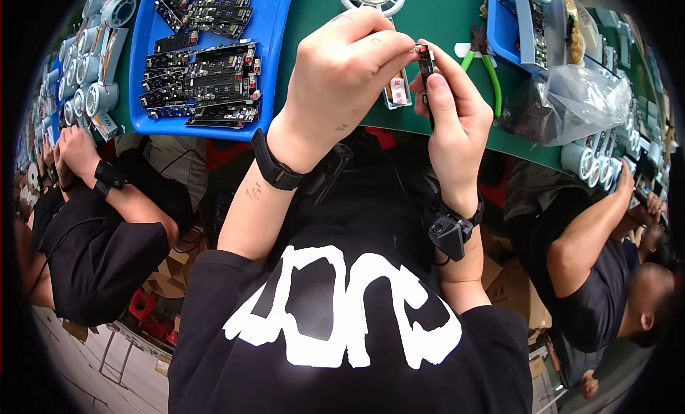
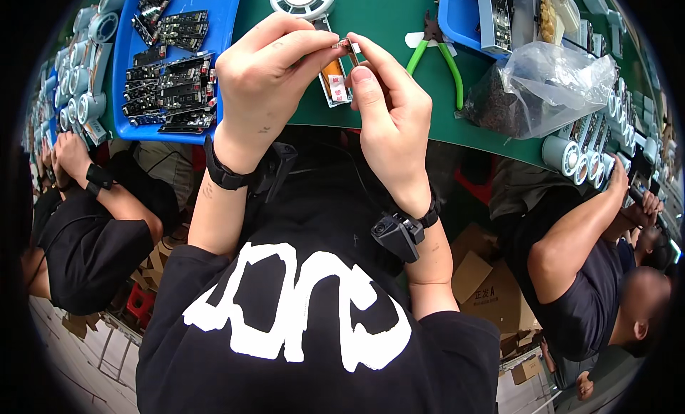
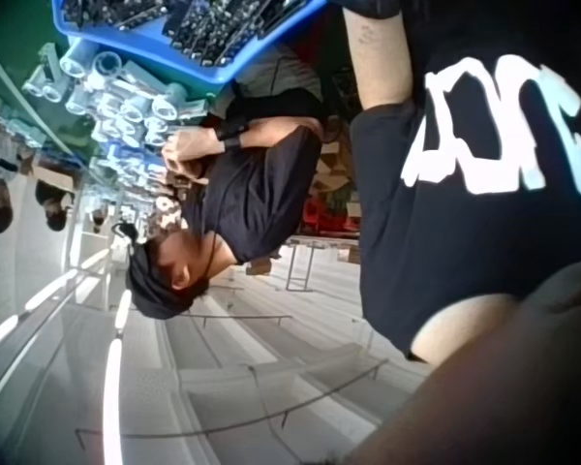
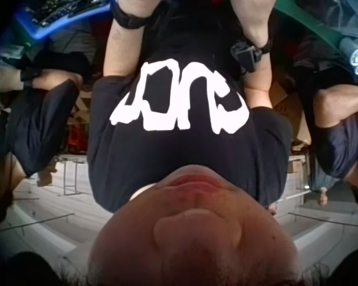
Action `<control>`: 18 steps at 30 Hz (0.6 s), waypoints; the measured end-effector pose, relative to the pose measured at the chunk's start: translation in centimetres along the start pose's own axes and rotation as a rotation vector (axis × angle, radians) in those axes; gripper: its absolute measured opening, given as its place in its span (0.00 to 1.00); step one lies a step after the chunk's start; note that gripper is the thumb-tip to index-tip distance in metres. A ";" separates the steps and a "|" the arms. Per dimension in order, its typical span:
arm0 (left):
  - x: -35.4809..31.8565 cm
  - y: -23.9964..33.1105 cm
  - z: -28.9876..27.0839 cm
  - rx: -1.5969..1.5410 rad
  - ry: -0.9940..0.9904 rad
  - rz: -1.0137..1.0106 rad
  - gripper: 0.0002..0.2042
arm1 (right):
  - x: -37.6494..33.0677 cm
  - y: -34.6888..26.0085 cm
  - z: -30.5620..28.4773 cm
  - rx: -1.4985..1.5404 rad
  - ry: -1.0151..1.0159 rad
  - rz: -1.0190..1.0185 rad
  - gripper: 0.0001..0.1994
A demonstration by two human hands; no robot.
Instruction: Manually assembling small electronic components and circuit boards at a factory workstation.
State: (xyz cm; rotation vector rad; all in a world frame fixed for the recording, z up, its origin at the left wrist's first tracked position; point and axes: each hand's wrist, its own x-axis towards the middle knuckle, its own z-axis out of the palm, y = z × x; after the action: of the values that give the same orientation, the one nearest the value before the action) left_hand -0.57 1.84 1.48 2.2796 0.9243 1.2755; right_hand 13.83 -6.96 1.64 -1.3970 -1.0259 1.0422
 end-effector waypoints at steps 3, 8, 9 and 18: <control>0.0 -0.1 -0.1 0.015 -0.031 0.009 0.06 | 0.0 0.0 0.0 -0.017 -0.001 0.008 0.16; 0.3 -0.7 -0.8 0.057 -0.135 0.043 0.06 | 0.3 -0.1 0.1 0.022 -0.042 0.033 0.16; 0.3 -0.6 -0.9 0.057 -0.134 0.040 0.06 | 0.3 -0.3 0.1 0.034 -0.058 0.038 0.16; 1.2 0.2 -2.1 0.086 -0.205 -0.030 0.05 | 0.6 0.1 0.5 0.035 -0.041 -0.007 0.17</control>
State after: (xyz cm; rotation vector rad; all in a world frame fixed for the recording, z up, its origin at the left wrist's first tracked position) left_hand -1.87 2.54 3.45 2.3987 0.9511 0.9841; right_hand 13.47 -6.21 1.48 -1.3481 -1.0371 1.0833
